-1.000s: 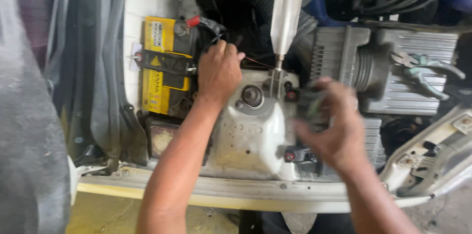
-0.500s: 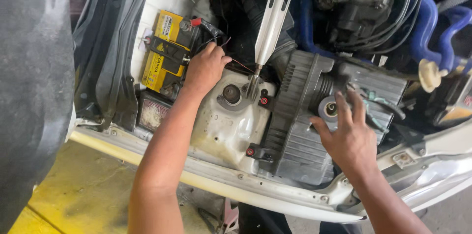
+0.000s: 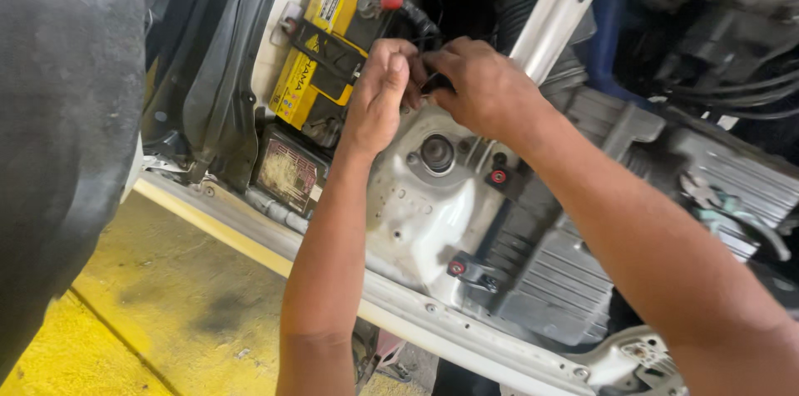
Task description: The person works under the hood of a white car, stripping and twisting wires, then wrapping connections with electrical tape. They use pliers and a roll of tape to secure the wiring near the battery and engine components.
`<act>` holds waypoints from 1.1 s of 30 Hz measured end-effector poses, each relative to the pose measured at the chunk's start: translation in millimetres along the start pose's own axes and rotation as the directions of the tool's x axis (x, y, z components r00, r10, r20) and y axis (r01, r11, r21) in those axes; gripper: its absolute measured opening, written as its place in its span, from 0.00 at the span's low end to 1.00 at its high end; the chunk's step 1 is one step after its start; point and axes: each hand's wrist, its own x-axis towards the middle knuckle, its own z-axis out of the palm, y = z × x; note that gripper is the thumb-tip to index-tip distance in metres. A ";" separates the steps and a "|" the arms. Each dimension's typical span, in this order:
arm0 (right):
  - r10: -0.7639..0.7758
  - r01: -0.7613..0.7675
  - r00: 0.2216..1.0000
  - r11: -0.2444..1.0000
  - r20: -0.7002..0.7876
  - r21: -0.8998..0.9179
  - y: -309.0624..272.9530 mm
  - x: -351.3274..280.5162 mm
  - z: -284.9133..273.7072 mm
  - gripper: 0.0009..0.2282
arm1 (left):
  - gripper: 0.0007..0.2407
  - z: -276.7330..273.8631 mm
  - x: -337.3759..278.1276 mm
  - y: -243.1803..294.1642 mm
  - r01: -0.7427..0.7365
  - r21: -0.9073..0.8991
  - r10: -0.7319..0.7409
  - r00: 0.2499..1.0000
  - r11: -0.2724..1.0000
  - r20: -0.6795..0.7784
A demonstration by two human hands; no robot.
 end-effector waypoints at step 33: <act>0.401 -0.399 0.910 0.916 -0.105 0.041 -5.6 -15.1 -36.5 0.12 | 0.07 16.7 -24.6 41.1 -0.034 0.785 0.249 0.956 0.619 -0.155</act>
